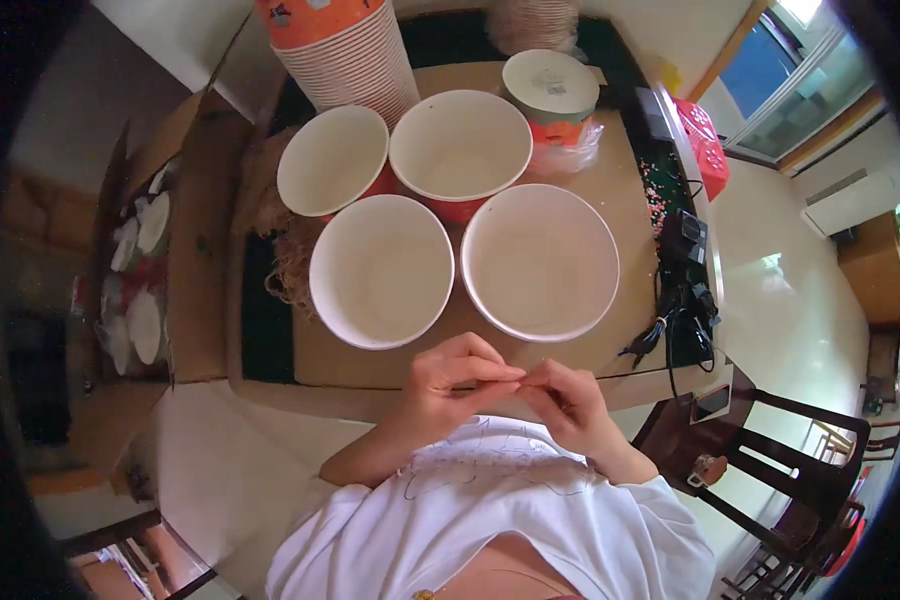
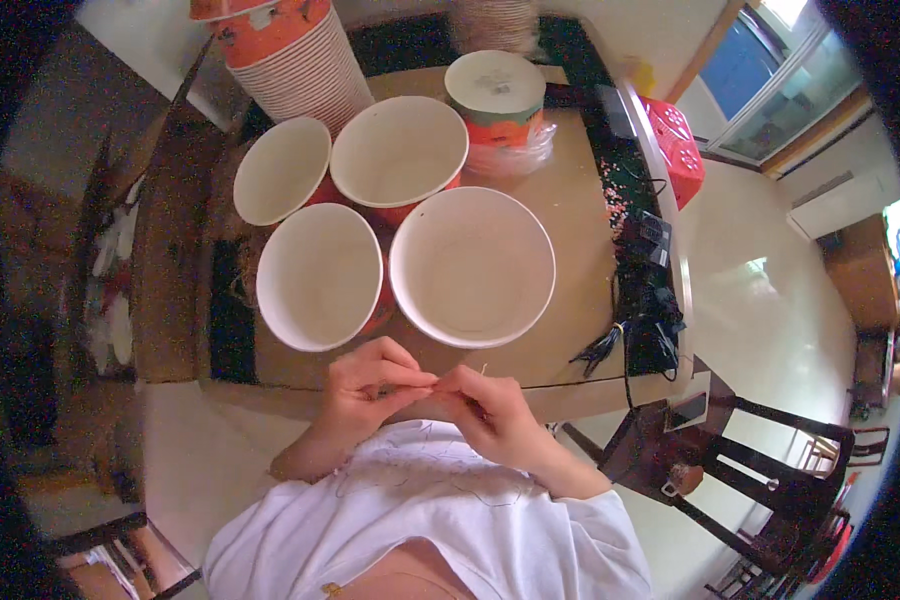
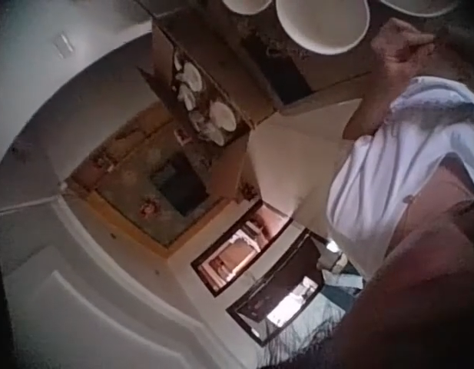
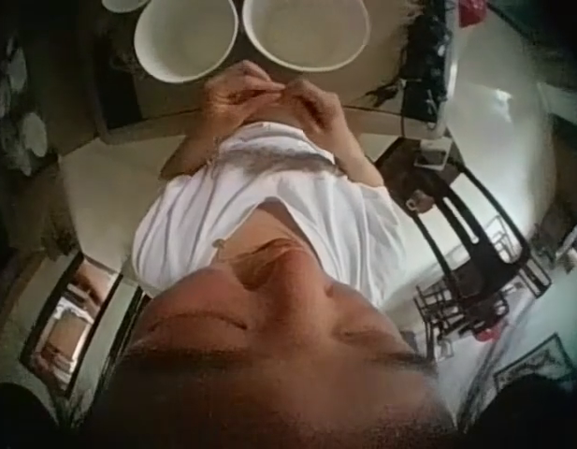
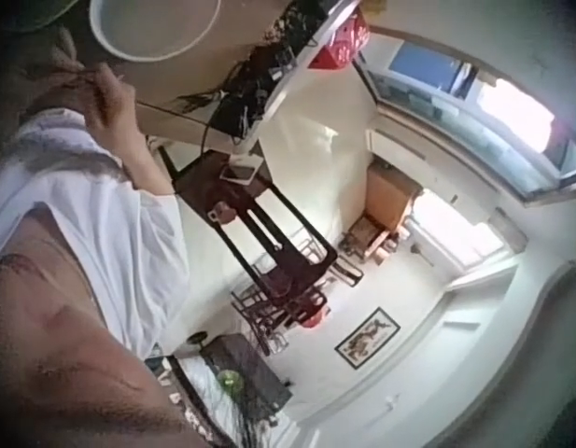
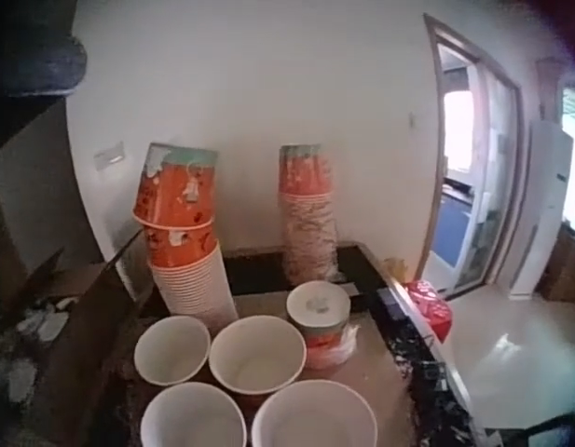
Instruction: Threading rubber bands through pre-punched holes in paper bowls using a wire hook tool and stacking them.
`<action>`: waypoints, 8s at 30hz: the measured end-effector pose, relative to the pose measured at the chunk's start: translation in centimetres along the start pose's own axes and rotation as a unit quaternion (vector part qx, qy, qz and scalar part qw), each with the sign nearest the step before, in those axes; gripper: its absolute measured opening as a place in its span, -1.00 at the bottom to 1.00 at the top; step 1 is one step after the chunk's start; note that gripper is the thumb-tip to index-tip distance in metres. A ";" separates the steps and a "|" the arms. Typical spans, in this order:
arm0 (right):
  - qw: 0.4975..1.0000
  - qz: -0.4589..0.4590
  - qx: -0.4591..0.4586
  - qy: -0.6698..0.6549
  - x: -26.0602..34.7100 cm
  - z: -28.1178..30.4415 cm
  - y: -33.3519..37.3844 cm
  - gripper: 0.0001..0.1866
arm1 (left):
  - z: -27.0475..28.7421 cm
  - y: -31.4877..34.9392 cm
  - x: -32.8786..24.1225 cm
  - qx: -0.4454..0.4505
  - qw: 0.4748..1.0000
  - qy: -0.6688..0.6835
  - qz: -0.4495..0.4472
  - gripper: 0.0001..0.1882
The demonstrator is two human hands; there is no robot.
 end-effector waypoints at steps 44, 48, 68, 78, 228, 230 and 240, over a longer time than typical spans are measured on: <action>0.951 0.133 -0.276 -0.040 -3.5 7.7 4.9 -0.84 | -10.5 -4.1 -0.4 0.133 0.955 -0.264 -0.034 -0.86; 0.952 0.138 -0.273 -0.024 -3.4 7.5 5.0 -0.85 | -10.2 -4.4 -1.5 0.124 0.946 -0.293 -0.059 -0.92; 0.961 0.150 -0.226 -0.044 -2.6 7.2 4.4 -0.85 | -10.3 -3.4 -1.1 0.161 0.948 -0.274 -0.020 -0.89; 0.966 0.124 -0.219 -0.057 -3.0 7.3 4.2 -0.83 | -10.0 -3.5 -1.1 0.156 0.943 -0.292 -0.047 -0.81; 0.947 0.000 0.043 0.319 1.6 8.1 -5.1 -0.80 | -7.1 -8.1 4.3 0.127 0.921 -0.358 0.090 -0.74; 0.937 -0.010 0.038 0.347 1.6 8.1 -5.1 -0.80 | -8.0 -8.3 5.3 0.157 0.910 -0.377 0.079 -0.67; 0.967 -0.011 -0.072 0.245 0.3 8.8 -5.2 -0.70 | -5.4 -6.6 4.9 0.153 0.877 -0.455 0.011 -0.86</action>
Point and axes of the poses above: each hand's wrist, its own y-axis away from the middle knuckle, its own z-axis out of the back of the hand, x = y × z, the point moved 7 cm from there along -y, towards the middle knuckle, and after that the axes turned 4 degrees about y, right-handed, at the moved point
